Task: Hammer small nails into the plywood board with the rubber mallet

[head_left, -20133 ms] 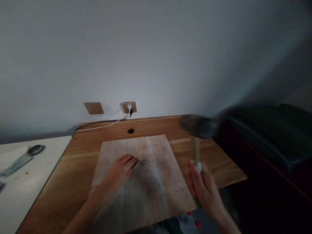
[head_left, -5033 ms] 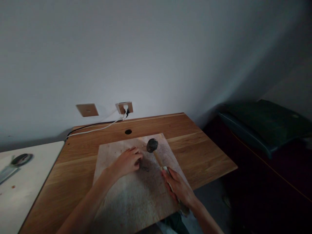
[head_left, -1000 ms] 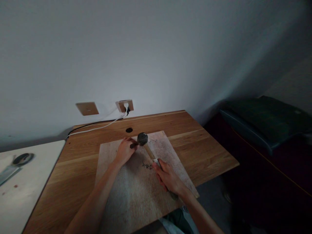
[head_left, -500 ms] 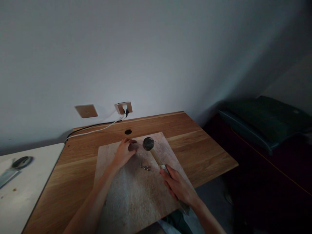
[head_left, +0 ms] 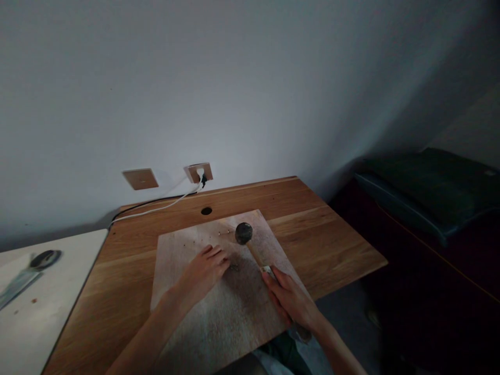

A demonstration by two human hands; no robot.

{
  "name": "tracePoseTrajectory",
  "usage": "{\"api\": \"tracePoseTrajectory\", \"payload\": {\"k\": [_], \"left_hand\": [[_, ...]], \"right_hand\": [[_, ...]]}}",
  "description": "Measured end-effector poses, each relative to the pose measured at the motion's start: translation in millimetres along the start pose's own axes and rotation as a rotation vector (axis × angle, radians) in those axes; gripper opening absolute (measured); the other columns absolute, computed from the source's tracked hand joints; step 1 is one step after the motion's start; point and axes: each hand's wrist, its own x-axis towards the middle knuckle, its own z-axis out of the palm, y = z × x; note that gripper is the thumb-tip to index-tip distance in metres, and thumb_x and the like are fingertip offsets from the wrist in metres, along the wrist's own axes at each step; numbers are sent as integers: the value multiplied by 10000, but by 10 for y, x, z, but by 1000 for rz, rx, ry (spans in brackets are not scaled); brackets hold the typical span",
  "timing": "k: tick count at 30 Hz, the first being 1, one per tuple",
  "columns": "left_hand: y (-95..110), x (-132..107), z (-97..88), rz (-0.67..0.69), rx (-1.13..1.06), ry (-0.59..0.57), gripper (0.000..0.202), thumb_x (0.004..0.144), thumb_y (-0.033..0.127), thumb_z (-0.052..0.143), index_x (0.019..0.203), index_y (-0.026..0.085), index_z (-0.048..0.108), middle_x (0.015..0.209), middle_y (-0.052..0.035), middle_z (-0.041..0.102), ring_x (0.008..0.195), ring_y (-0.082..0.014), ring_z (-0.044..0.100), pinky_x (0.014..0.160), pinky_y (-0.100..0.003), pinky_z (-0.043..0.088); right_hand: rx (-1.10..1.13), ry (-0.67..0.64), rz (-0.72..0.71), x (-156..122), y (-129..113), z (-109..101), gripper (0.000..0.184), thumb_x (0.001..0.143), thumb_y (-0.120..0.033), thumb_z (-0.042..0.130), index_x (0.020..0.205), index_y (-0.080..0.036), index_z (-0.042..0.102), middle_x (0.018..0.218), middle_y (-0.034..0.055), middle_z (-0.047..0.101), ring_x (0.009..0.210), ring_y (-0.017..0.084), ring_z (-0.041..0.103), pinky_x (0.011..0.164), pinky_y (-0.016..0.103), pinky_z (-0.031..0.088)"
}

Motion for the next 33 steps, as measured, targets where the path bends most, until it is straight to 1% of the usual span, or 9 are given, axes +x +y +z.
{"api": "tracePoseTrajectory", "payload": {"k": [3, 6, 8, 11, 13, 15, 22, 27, 33], "left_hand": [[-41, -9, 35, 11, 12, 33, 197, 963, 62, 557, 940, 208, 687, 990, -43, 710, 1082, -243, 641, 1000, -392, 470], [-225, -39, 42, -62, -96, 123, 146, 957, 107, 587, 922, 217, 677, 963, -31, 711, 1013, -231, 655, 957, -385, 486], [-396, -56, 50, -154, -195, 193, 126, 929, 123, 603, 906, 223, 677, 973, -30, 724, 977, -227, 666, 933, -383, 497], [-636, -42, 93, -385, -389, 338, 104, 878, 155, 624, 909, 232, 687, 919, -17, 744, 882, -215, 693, 863, -356, 524], [-744, -6, 145, -528, -522, 412, 173, 864, 196, 636, 1019, 237, 702, 878, -2, 753, 793, -198, 699, 796, -330, 538], [-800, 33, 211, -589, -614, 441, 263, 868, 239, 639, 1123, 240, 703, 876, 3, 765, 753, -191, 702, 772, -325, 549], [-821, 27, 384, -536, -677, 424, 137, 889, 296, 667, 964, 233, 764, 988, -52, 792, 895, -239, 733, 865, -371, 586], [-822, 10, 393, -532, -594, 442, 95, 880, 257, 688, 943, 230, 753, 968, -55, 778, 901, -246, 718, 897, -388, 568], [-813, 31, 382, -536, -591, 406, 60, 877, 263, 695, 889, 235, 747, 934, -50, 754, 872, -241, 701, 841, -370, 559]], "right_hand": [[35, 9, 14, 0, -15, 8, 427, 1025, -645, 402, 897, -248, 492, 513, -95, 460, 354, 91, 377, 342, 193, 299], [29, 21, 40, 1, -13, 9, 391, 1033, -608, 418, 888, -250, 485, 520, -98, 457, 365, 81, 382, 367, 181, 303], [20, 22, 46, 4, 1, 8, 374, 1040, -587, 424, 882, -251, 476, 517, -101, 455, 368, 76, 380, 389, 178, 310], [18, 17, 40, 8, 6, 4, 367, 1053, -566, 413, 868, -253, 462, 500, -105, 451, 364, 74, 367, 406, 181, 320], [13, 12, 30, 9, -11, -1, 369, 1057, -560, 408, 859, -254, 461, 487, -103, 455, 358, 76, 361, 405, 186, 319], [4, 9, 12, 9, -34, -3, 375, 1059, -558, 403, 853, -252, 470, 470, -98, 458, 357, 82, 371, 402, 189, 321], [41, 30, 38, 26, -31, 28, 393, 1036, -604, 420, 879, -247, 476, 497, -99, 454, 335, 77, 344, 333, 185, 283], [48, 33, 70, 35, 0, 35, 369, 1044, -576, 425, 882, -247, 473, 519, -94, 463, 354, 72, 363, 354, 173, 292], [-16, 36, 36, 11, -50, 34, 373, 1051, -571, 417, 886, -244, 486, 531, -89, 468, 370, 75, 384, 366, 175, 312]]}}
